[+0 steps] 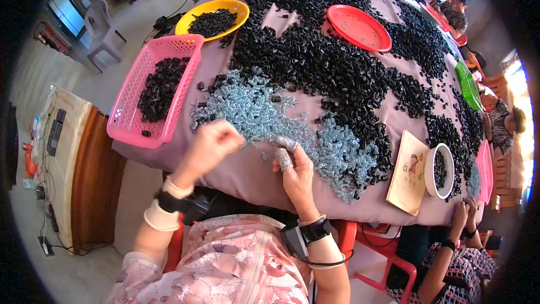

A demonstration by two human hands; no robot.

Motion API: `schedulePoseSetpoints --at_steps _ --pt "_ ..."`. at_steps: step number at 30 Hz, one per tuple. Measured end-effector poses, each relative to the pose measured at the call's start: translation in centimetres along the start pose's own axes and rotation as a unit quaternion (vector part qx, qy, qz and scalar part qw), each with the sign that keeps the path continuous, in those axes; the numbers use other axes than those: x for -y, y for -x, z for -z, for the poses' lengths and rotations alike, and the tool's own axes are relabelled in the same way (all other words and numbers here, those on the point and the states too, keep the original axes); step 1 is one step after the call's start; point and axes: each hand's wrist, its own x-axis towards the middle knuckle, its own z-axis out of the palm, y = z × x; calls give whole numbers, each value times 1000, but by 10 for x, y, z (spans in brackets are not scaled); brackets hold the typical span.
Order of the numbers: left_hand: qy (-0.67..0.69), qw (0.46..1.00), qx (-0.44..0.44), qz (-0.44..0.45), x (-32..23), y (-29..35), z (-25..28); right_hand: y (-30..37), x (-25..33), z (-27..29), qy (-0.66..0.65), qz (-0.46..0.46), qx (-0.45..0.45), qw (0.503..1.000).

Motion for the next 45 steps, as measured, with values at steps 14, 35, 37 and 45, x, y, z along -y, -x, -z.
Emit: schedulePoseSetpoints --at_steps 14,35,37,45 --pt "-197 980 38 1 8 13 -55 1 -5 1 -25 14 -1 1000" --pt "-143 967 130 -163 -19 -64 -40 -1 1 10 -132 -57 -3 990" --pt "-170 973 59 -142 -11 -84 -38 0 3 8 -141 -53 -2 989" --pt "-250 949 -28 -192 9 -138 -63 3 1 5 -25 -7 24 999"
